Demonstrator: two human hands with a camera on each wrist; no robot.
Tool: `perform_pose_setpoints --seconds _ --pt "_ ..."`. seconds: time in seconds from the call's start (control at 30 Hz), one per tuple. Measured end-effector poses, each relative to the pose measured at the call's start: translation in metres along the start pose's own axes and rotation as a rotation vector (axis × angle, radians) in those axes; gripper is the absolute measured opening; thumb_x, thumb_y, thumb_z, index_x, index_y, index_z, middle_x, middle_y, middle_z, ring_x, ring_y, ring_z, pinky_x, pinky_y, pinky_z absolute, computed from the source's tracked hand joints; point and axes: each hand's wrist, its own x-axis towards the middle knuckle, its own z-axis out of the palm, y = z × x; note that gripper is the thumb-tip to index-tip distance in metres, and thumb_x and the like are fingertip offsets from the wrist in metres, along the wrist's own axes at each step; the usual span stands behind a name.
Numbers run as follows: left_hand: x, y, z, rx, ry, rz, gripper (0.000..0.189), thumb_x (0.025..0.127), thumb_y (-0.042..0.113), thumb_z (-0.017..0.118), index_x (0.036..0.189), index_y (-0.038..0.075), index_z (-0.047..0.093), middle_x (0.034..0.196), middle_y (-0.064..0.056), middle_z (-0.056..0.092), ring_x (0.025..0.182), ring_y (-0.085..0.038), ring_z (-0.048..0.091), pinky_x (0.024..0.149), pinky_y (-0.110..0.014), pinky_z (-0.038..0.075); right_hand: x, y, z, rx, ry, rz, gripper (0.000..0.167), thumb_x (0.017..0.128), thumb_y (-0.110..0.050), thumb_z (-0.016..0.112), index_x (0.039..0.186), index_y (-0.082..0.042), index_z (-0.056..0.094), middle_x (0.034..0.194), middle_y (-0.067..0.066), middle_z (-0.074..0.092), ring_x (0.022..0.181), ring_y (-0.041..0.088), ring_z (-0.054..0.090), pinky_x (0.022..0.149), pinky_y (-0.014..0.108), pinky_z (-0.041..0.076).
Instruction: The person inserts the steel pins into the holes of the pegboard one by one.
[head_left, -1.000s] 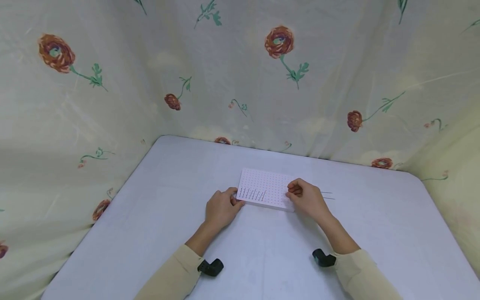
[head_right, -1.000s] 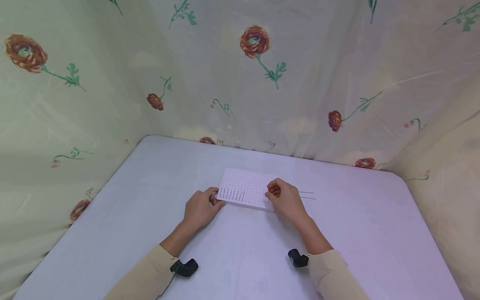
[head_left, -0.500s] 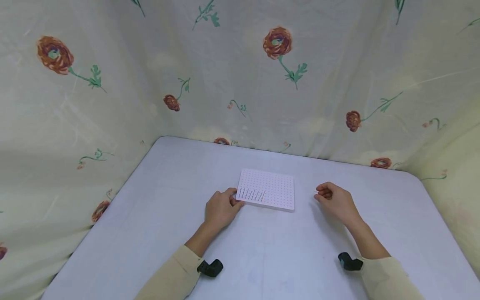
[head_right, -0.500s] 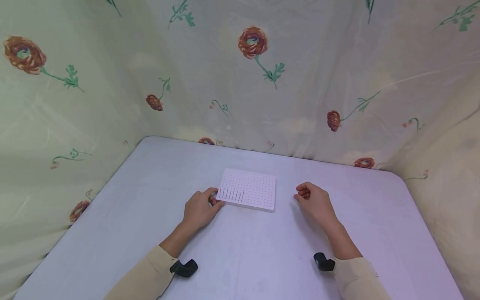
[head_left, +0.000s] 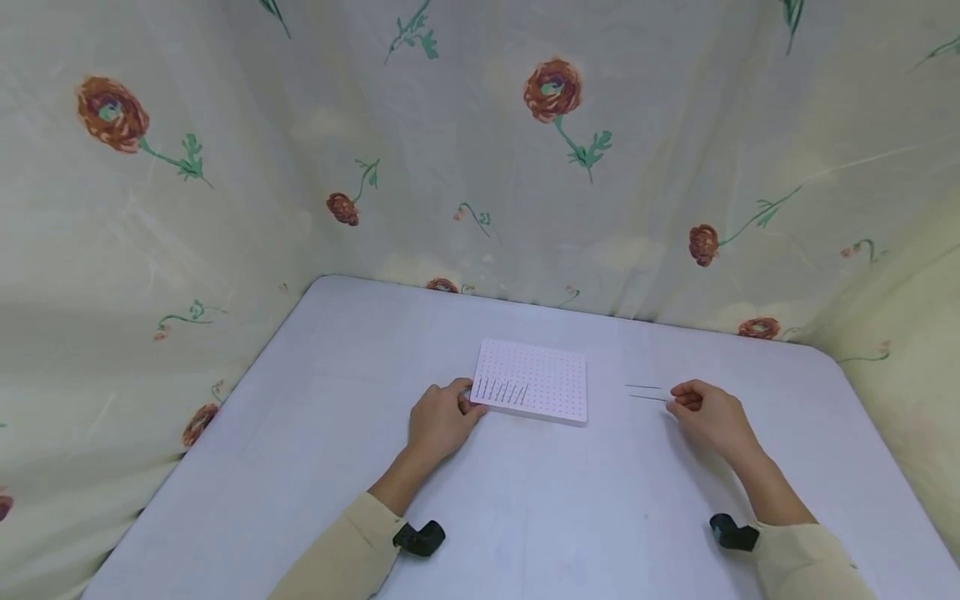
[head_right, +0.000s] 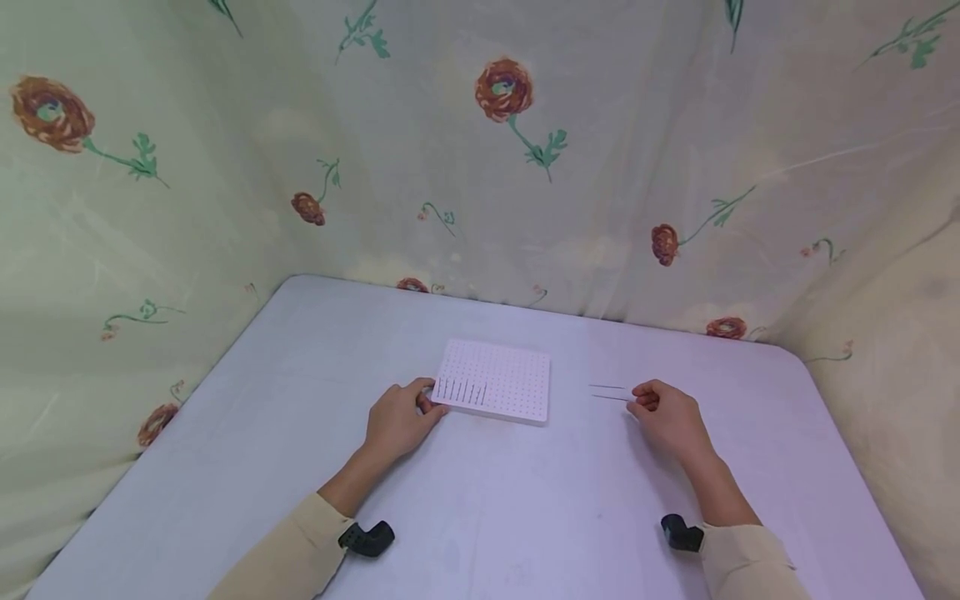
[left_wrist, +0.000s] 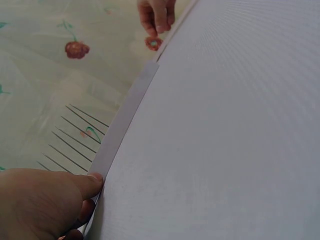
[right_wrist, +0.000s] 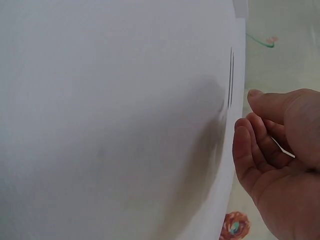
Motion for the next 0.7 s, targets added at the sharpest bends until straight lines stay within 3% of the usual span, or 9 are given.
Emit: perform_pose_setpoints --seconds 0.27,0.7 --pt "0.0 0.0 0.001 -0.003 -0.003 -0.006 0.048 0.088 0.034 0.081 0.129 0.011 0.069 0.067 0.008 0.056 0.067 -0.011 0.047 0.057 -0.024 0.035 -0.001 0.017 -0.001 -0.029 -0.029 0.044 0.032 0.096 -0.021 0.065 0.116 0.004 0.063 0.106 0.021 0.069 0.098 0.034 0.064 0.085 0.049 0.049" --pt "0.001 -0.002 0.003 0.001 0.008 0.006 0.048 0.088 0.034 0.081 0.128 0.011 0.07 0.068 0.009 0.056 0.066 -0.01 0.047 0.057 -0.024 0.035 0.004 0.017 0.001 -0.058 -0.061 0.07 0.033 0.096 -0.019 0.067 0.115 0.006 0.062 0.101 0.02 0.067 0.093 0.032 0.061 0.083 0.047 0.048"
